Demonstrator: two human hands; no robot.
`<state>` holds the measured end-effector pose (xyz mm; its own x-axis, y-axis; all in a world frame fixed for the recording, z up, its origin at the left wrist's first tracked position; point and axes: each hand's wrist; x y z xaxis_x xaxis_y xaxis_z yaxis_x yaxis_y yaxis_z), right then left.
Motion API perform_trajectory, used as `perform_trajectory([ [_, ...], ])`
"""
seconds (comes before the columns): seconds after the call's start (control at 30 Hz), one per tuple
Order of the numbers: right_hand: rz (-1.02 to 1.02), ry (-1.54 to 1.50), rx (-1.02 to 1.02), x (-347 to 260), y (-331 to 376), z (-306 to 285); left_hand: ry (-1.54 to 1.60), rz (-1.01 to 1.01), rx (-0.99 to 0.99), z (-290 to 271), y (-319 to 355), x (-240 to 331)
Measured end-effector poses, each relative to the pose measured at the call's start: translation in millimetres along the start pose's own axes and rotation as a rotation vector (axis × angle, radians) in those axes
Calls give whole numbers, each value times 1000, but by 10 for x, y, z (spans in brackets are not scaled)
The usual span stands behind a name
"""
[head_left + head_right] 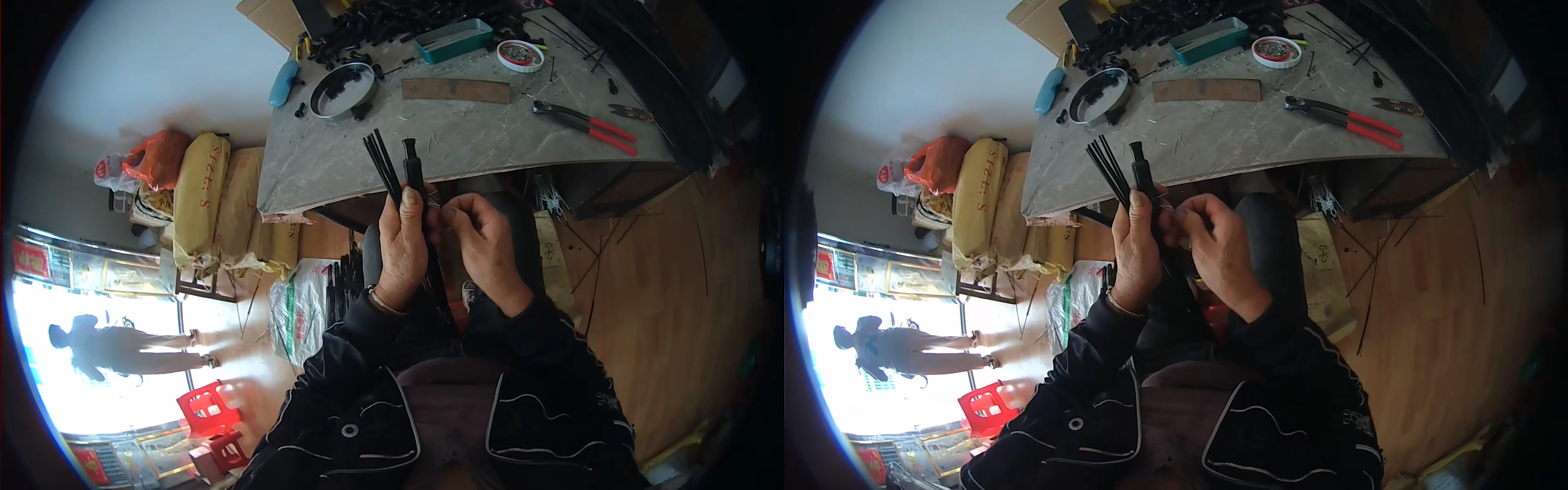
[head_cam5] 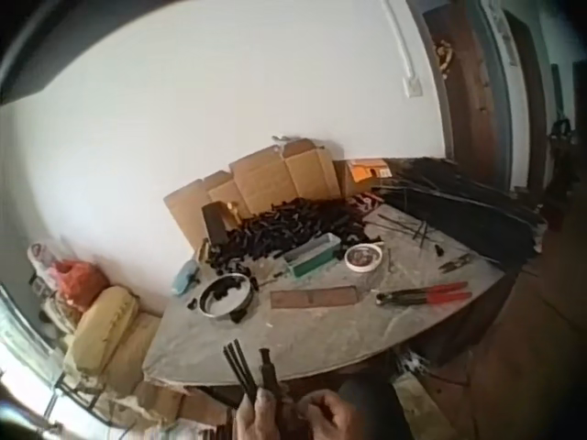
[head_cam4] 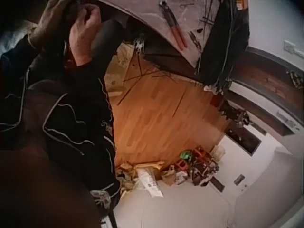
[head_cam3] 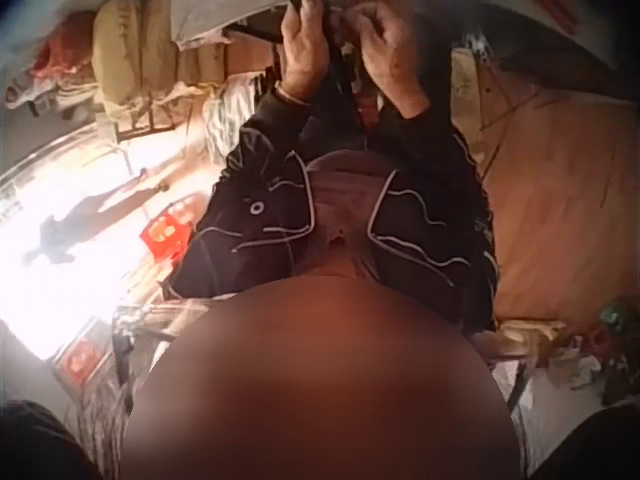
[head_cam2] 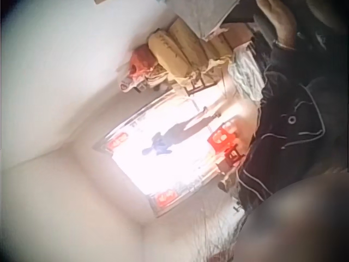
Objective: Measuring and cutting black cable or rod components using a ruler and pliers at a workbench.
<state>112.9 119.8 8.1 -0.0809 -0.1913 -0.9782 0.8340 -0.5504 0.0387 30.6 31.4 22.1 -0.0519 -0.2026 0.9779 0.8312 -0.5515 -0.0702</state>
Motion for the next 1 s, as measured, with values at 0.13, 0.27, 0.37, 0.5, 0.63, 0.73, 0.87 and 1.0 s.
perform_trajectory([
  [0.13,-320,251,228,0,78,51,13,23,-8,32,17,-15],
  [0.27,-75,247,135,5,-252,-112,78,29,-41,101,89,-63],
  [0.37,115,-16,-174,147,-273,-235,75,19,7,73,111,-78],
  [0.5,-48,366,-51,-21,-254,-496,81,32,-83,49,94,26],
  [0.63,-544,1113,496,-492,-774,-1470,18,79,-257,-44,4,-19],
  [0.73,-569,1490,481,-574,-864,-2087,195,-41,-339,-52,-39,-27],
  [0.87,-682,1475,250,-502,-980,-2244,215,-128,-352,-143,-26,-82],
  [1.0,-714,1426,211,-543,-989,-2193,162,-48,-157,-66,20,-179],
])
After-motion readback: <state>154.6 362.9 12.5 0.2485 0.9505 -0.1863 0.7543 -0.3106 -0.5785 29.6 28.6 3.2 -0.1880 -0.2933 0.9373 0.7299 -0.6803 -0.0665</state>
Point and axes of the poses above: each hand's wrist, its own y-axis away from the middle knuckle, its own z-axis out of the palm, x = y × z, and after that the axes turned 4 degrees about z, right-handed
